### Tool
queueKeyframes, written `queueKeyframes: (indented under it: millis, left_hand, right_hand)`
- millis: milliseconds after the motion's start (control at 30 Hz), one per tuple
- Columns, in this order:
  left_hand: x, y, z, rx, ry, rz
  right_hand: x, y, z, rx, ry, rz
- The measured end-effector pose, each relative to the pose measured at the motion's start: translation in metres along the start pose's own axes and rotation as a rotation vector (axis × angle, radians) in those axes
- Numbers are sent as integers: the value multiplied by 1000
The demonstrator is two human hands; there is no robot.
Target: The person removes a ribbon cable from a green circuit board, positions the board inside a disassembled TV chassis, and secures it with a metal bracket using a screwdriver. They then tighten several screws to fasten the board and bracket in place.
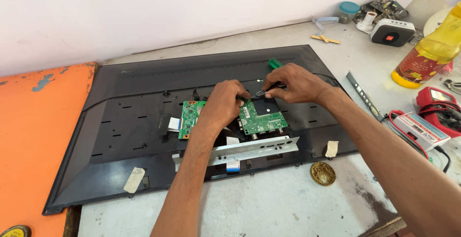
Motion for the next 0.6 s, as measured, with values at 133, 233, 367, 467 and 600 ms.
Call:
queueKeyframes:
  millis: [133,233,367,467,600]
  left_hand:
    - [0,-3,1,0,3,-11]
    - [0,-7,2,-41,2,-36]
    - [2,-1,-6,-147,31,-23]
    - [5,19,-8,-234,-52,-50]
    - [0,75,13,-314,-365,165]
  right_hand:
    - [-8,2,-8,40,58,3]
    - [-19,-5,-21,43,99,-19]
    - [-57,-31,-38,-67,121,-76]
    - [-96,-62,-48,-133,165,-147]
    - [-137,-90,-61,-170,176,-146]
Point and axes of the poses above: each hand's wrist, its own x-axis towards the middle knuckle, its own z-axis out of the palm, y = z × x, the point moved 6 cm from there along x, towards the middle knuckle, and after that the axes turned 7 degrees about z, right-handed, at the moved point
